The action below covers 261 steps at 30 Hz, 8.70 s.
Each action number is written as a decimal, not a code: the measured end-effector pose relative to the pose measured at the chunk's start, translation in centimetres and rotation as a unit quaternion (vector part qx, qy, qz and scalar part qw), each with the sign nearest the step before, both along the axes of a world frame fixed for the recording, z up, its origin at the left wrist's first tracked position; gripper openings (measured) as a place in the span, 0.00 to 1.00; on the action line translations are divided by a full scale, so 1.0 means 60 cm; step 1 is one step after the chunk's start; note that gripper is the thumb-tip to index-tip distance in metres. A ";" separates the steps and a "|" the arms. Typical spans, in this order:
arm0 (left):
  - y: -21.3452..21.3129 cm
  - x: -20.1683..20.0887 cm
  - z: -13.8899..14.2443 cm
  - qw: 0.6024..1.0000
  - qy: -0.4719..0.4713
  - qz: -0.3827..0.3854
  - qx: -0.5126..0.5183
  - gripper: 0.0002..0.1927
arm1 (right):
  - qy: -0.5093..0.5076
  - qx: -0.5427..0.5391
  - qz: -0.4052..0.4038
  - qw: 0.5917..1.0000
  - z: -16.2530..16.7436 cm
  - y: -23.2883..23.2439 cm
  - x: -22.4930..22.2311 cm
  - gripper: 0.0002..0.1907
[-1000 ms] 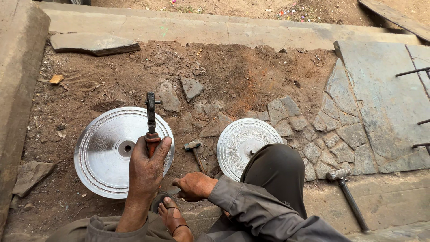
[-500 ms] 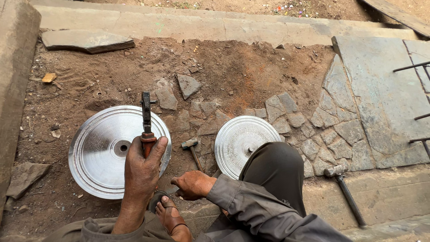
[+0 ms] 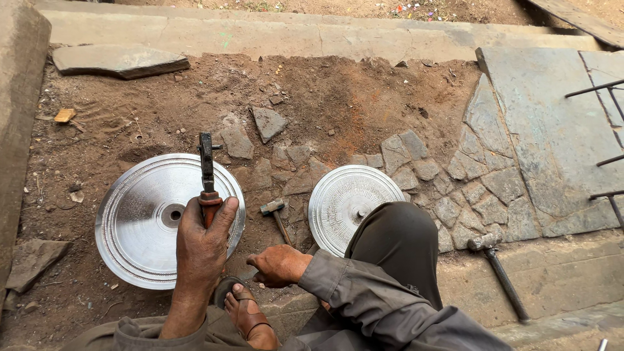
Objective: The person sits on the ground and uses pliers to hold a metal disc while striking it with a hammer to shape its edge. The person repeatedly repositions the pliers and hammers along the rim of the disc.
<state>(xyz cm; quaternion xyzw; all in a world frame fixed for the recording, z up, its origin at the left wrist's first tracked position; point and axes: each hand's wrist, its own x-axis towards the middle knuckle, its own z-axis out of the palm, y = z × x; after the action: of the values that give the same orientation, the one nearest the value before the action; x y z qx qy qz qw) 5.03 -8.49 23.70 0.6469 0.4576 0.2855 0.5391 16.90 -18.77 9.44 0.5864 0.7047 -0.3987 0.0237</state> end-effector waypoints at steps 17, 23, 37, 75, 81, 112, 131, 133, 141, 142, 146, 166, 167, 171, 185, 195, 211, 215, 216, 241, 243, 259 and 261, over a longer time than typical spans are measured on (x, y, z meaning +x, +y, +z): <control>-0.001 0.003 -0.008 1.000 0.022 0.007 0.006 0.20 | -0.008 0.021 0.009 1.000 -0.010 -0.004 0.000 0.24; -0.003 0.006 -0.004 0.999 0.033 0.012 -0.001 0.19 | -0.013 0.027 0.006 1.000 -0.006 -0.005 -0.001 0.24; -0.002 0.008 -0.020 0.998 0.059 0.000 0.027 0.22 | -0.024 0.010 0.008 1.000 -0.003 -0.004 -0.002 0.23; -0.006 0.002 -0.028 0.999 0.047 0.000 0.017 0.20 | -0.034 -0.002 0.000 0.999 0.055 -0.006 -0.003 0.24; -0.008 0.003 -0.026 0.998 0.057 -0.002 0.030 0.20 | -0.036 0.005 0.003 0.999 0.057 -0.007 -0.001 0.23; -0.011 0.003 -0.025 0.998 0.060 -0.005 0.025 0.20 | -0.017 0.042 -0.013 0.999 0.046 -0.015 0.002 0.22; -0.014 0.000 -0.022 0.997 0.062 -0.009 0.040 0.19 | -0.018 0.041 -0.012 0.999 0.067 -0.014 0.002 0.20; -0.014 -0.001 -0.022 0.997 0.067 -0.008 0.041 0.19 | -0.013 0.052 -0.016 0.998 0.069 -0.015 0.002 0.20; -0.016 -0.003 -0.025 0.999 0.047 0.001 0.019 0.19 | -0.021 0.053 -0.016 0.998 0.080 -0.018 0.002 0.21; -0.017 -0.004 -0.025 0.999 0.049 0.000 0.024 0.19 | -0.021 0.055 -0.016 0.998 0.081 -0.019 0.002 0.21; -0.017 -0.005 -0.026 0.998 0.047 -0.001 0.031 0.19 | -0.023 0.055 -0.020 0.998 0.086 -0.020 0.001 0.21; -0.024 -0.014 -0.028 0.992 0.075 -0.021 0.099 0.20 | -0.050 0.048 -0.005 0.998 0.120 -0.026 -0.002 0.18; -0.024 -0.015 -0.029 0.993 0.070 -0.021 0.096 0.20 | -0.049 0.050 -0.008 0.997 0.123 -0.026 -0.002 0.18; -0.025 -0.017 -0.030 0.992 0.074 -0.024 0.103 0.20 | -0.042 0.062 -0.015 0.997 0.130 -0.028 -0.002 0.17; -0.031 -0.018 -0.023 0.993 0.077 -0.016 0.088 0.20 | -0.046 0.058 -0.016 0.997 0.135 -0.033 -0.006 0.18; -0.033 -0.023 -0.022 0.990 0.099 -0.016 0.096 0.20 | -0.062 0.039 -0.004 0.997 0.136 -0.035 -0.010 0.19; -0.033 -0.030 -0.024 0.990 0.094 -0.022 0.102 0.20 | -0.063 0.049 -0.008 0.997 0.138 -0.036 -0.010 0.18; -0.030 -0.035 -0.027 0.983 0.121 -0.024 0.133 0.20 | -0.066 0.054 -0.011 0.996 0.143 -0.037 -0.012 0.16; -0.030 -0.036 -0.028 0.981 0.130 -0.026 0.143 0.21 | -0.067 0.047 -0.012 0.997 0.145 -0.038 -0.013 0.16; -0.040 -0.036 -0.019 0.982 0.142 -0.021 0.124 0.22 | -0.067 0.058 -0.024 0.996 0.152 -0.041 -0.015 0.12; -0.040 -0.036 -0.019 0.984 0.138 -0.018 0.113 0.21 | -0.065 0.066 -0.021 0.995 0.152 -0.041 -0.015 0.13; -0.052 -0.035 -0.003 0.984 0.115 -0.027 0.130 0.21 | -0.061 0.069 -0.029 0.995 0.187 -0.050 -0.024 0.07; -0.061 -0.030 0.008 0.987 0.092 -0.025 0.129 0.20 | -0.056 0.106 -0.022 0.993 0.197 -0.050 -0.032 0.07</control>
<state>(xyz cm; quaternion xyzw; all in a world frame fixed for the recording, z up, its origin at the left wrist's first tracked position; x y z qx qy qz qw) 3.26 -12.16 24.16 0.7458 0.4485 0.2676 0.4137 14.95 -21.80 21.27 0.6223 0.7274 -0.2890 -0.0077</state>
